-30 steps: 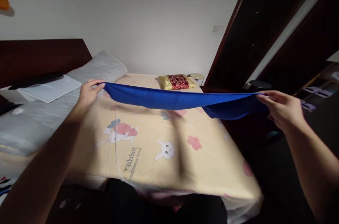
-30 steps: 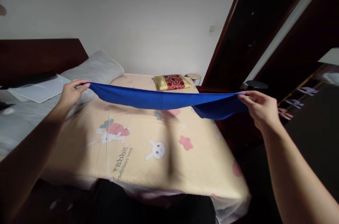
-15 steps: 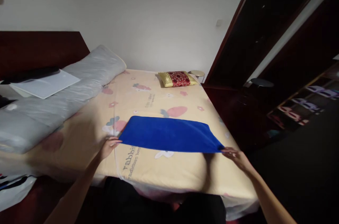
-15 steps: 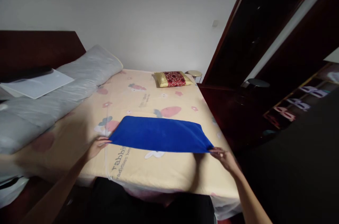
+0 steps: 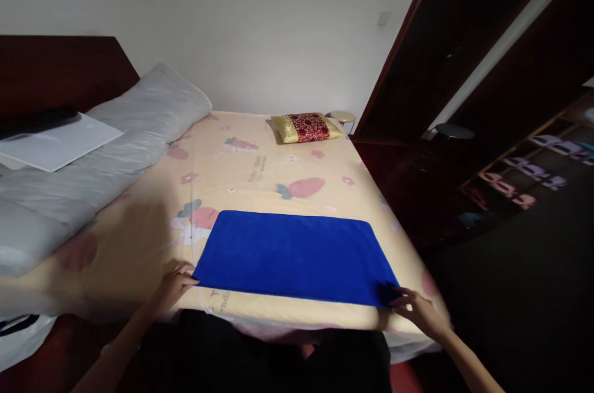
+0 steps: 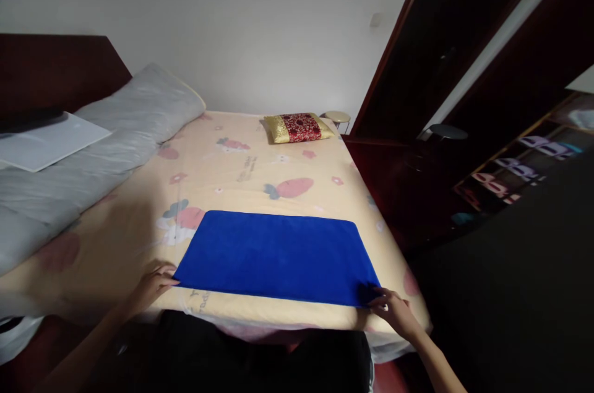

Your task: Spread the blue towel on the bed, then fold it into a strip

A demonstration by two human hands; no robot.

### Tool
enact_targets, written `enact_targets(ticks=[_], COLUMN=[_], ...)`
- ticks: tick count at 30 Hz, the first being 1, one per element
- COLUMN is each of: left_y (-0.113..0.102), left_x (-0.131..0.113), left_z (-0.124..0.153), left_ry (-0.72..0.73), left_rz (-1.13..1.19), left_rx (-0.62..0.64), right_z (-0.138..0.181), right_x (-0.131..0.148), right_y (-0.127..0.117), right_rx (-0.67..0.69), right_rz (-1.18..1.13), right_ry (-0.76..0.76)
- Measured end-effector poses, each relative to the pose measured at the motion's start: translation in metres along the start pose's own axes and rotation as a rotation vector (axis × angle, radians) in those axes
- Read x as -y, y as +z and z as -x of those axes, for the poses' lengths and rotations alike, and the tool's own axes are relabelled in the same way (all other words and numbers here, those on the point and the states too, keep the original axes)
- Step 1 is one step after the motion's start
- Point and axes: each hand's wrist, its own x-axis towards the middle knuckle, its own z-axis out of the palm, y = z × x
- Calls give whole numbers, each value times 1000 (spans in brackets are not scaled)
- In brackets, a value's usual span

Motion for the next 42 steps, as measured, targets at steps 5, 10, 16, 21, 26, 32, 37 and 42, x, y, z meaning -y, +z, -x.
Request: enact_targets(ticks=[5,10,16,21,26,32,37,42], left_y=[-3,19,54,58,56,59,64,66], left_x=[-36,-71,-54,-40,-44,-40,-36,-32], left_z=[-17,-59,-51,-37,-39,-40,-39,-36], left_ry=[84,88,57,49,42,65,87,111], left_rz=[-236,-248,-342,-361,-348,-350,-388,-437], left_rx=[-64,-148,-108,-88,-68,-86,-137,-131], right_z=[-17,-45,-25,-10,-11,-8,-8,-9], right_x=[10,51,44,32,36,37,36,36], right_y=[6,45,91,93,90,88,89,91], right_rx=[-134,-271,-281,-271,-296,-299,-332,-365], right_rz=[51,96,243,266,289,328,354,380], right_ry=[66,-45,-84,-54,-61,-71,-90,-98])
